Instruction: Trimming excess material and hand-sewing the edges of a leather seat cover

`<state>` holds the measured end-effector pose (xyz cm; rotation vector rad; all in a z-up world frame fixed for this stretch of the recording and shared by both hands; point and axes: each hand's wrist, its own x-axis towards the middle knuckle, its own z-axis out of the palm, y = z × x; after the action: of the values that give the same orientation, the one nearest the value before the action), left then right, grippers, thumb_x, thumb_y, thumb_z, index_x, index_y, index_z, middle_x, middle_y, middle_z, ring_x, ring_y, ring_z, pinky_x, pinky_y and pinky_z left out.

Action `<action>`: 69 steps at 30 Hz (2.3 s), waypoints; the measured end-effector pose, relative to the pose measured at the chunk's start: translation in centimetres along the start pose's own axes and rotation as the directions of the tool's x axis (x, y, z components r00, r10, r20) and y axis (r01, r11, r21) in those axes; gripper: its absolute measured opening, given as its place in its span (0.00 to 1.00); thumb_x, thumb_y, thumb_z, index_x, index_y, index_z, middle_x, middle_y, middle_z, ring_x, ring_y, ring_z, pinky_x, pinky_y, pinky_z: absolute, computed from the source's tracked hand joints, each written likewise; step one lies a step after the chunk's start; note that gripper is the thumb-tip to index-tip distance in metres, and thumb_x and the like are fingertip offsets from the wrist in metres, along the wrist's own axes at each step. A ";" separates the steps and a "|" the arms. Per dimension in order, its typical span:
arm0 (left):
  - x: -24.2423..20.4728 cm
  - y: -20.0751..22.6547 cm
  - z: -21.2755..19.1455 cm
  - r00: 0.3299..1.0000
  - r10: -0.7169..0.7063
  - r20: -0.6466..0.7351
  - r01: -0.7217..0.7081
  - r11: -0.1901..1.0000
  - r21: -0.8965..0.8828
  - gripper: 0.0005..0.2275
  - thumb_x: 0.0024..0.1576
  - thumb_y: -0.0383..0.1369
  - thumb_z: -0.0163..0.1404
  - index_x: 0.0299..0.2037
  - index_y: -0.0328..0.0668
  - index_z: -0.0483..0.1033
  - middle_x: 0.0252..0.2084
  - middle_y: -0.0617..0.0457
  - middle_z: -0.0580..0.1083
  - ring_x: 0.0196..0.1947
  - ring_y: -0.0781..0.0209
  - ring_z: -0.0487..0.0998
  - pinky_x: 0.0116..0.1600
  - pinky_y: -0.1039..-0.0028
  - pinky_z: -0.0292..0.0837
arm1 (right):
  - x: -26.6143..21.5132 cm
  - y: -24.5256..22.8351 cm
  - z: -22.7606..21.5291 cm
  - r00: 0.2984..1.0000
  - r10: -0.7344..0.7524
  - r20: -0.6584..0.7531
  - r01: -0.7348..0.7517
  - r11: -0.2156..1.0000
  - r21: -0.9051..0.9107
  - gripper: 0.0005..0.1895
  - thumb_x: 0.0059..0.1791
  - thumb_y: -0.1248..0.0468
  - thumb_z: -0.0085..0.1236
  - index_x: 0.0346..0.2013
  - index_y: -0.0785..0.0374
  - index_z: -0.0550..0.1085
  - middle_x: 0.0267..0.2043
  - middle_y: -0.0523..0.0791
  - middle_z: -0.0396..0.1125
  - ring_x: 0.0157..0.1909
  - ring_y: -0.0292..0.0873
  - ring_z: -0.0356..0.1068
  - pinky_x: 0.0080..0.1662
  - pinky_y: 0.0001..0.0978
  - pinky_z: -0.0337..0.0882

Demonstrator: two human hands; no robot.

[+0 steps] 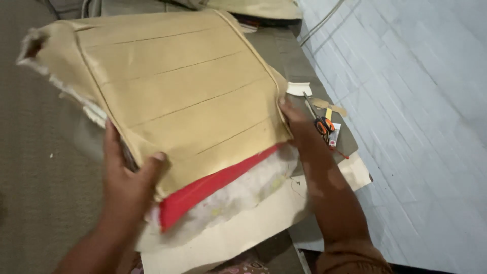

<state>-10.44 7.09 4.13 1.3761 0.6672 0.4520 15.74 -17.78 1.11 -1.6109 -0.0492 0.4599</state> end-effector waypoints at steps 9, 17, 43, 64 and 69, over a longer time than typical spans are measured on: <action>11.4 9.3 -0.9 0.916 -0.095 0.391 -0.029 0.953 0.301 0.38 0.53 0.29 0.41 0.78 0.64 0.47 0.69 0.40 0.66 0.56 0.38 0.74 0.56 0.45 0.75 | -4.1 11.3 -4.0 0.914 -0.100 -0.394 0.111 0.994 0.004 0.05 0.54 0.60 0.55 0.42 0.50 0.67 0.28 0.38 0.62 0.24 0.31 0.58 0.19 0.24 0.50; 26.1 3.7 5.2 0.617 0.521 0.590 -0.774 0.264 0.576 0.18 0.54 0.34 0.50 0.53 0.37 0.76 0.48 0.37 0.76 0.46 0.40 0.76 0.45 0.53 0.68 | -10.0 13.8 9.3 0.977 -0.205 0.049 0.199 0.974 0.112 0.24 0.52 0.70 0.57 0.64 0.64 0.69 0.61 0.51 0.68 0.60 0.49 0.69 0.63 0.52 0.70; 9.1 -5.7 9.0 0.060 0.675 0.735 -0.774 -0.434 0.462 0.04 0.56 0.34 0.52 0.30 0.49 0.75 0.28 0.55 0.67 0.24 0.56 0.71 0.26 0.68 0.63 | -2.1 3.3 3.6 0.005 -0.758 0.653 0.651 -0.493 -0.577 0.05 0.53 0.59 0.61 0.36 0.54 0.74 0.61 0.50 0.67 0.62 0.63 0.68 0.56 0.55 0.67; 9.0 -5.7 4.5 0.031 0.831 0.556 -0.712 -0.372 0.596 0.11 0.67 0.35 0.41 0.40 0.43 0.76 0.35 0.47 0.70 0.38 0.49 0.76 0.37 0.65 0.72 | 0.1 0.5 5.9 0.074 -0.715 0.695 0.775 -0.398 -0.491 0.18 0.53 0.44 0.56 0.46 0.52 0.76 0.42 0.44 0.65 0.46 0.50 0.69 0.47 0.45 0.68; 9.0 -6.3 4.0 -0.036 0.828 0.559 -0.696 -0.423 0.581 0.10 0.67 0.34 0.40 0.40 0.43 0.75 0.31 0.48 0.69 0.34 0.49 0.74 0.35 0.66 0.70 | -1.1 1.1 9.4 -0.043 -0.697 0.716 0.759 -0.489 -0.430 0.14 0.53 0.50 0.61 0.50 0.48 0.79 0.52 0.46 0.66 0.54 0.51 0.69 0.51 0.45 0.70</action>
<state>-1.67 9.06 -3.32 2.7628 -0.4624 1.7136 11.47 -9.34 0.16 -1.8848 -1.8577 -1.0550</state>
